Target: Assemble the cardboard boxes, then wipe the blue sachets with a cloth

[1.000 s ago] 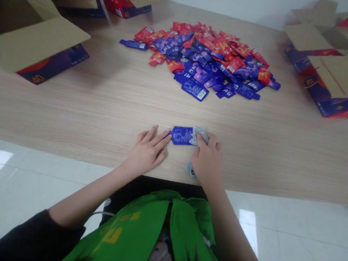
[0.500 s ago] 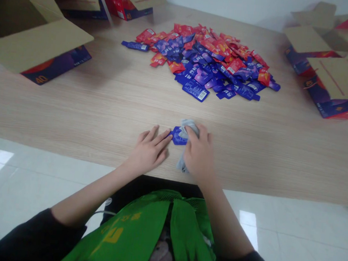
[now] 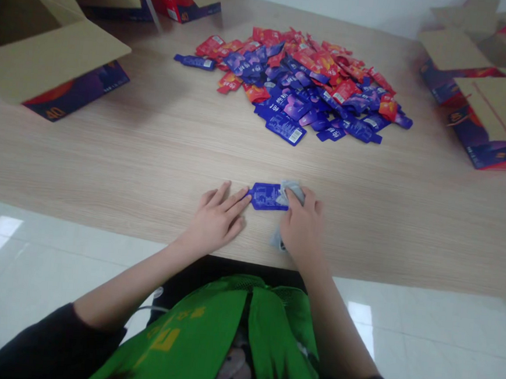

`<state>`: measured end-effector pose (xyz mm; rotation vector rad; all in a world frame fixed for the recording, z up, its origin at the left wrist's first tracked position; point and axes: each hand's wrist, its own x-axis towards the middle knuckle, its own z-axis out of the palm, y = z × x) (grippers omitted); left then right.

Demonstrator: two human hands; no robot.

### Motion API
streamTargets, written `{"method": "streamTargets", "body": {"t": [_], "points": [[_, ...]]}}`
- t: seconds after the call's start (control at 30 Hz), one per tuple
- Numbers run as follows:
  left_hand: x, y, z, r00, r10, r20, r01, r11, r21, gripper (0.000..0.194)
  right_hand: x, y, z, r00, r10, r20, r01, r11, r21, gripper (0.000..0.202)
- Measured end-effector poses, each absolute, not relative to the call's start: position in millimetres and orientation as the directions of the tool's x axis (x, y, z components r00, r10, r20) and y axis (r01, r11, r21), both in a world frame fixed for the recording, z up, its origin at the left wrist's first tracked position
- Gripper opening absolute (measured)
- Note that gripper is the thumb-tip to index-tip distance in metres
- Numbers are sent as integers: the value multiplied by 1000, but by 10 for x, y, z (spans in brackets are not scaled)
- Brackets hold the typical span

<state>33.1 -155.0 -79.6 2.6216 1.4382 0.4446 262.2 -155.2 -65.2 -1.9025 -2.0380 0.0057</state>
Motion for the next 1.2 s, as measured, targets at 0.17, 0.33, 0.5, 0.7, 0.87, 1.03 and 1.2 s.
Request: {"method": "streamTargets", "body": {"t": [0.17,0.33,0.5,0.7,0.87,1.03,1.2], "points": [[330,-1548,-787,512,839,184,805,-543,238,50,2748,-1568,-654,48,979,197,980,-8,-201,50],[330,-1548,-788,511,839,187,807,-543,232,50,2805,-1520,-608,22,982,188,975,21,-220,49],[335,-1550,-787,508,840,190,809,-541,229,50,2588,-1513,-526,15,950,312,947,87,-308,46],[337,-1543,-772,518,836,180,806,-548,225,46,2075,-1530,-547,-197,951,240,934,256,-249,47],[335,-1546,-765,517,836,181,803,-548,234,49,2112,-1519,-577,-181,962,203,943,228,-241,50],[339,-1543,-760,509,841,185,805,-541,245,49,2305,-1550,-617,-98,967,235,949,161,-269,51],[335,-1541,-767,509,839,191,802,-543,247,49,2589,-1588,-668,16,971,237,961,51,-272,50]]}}
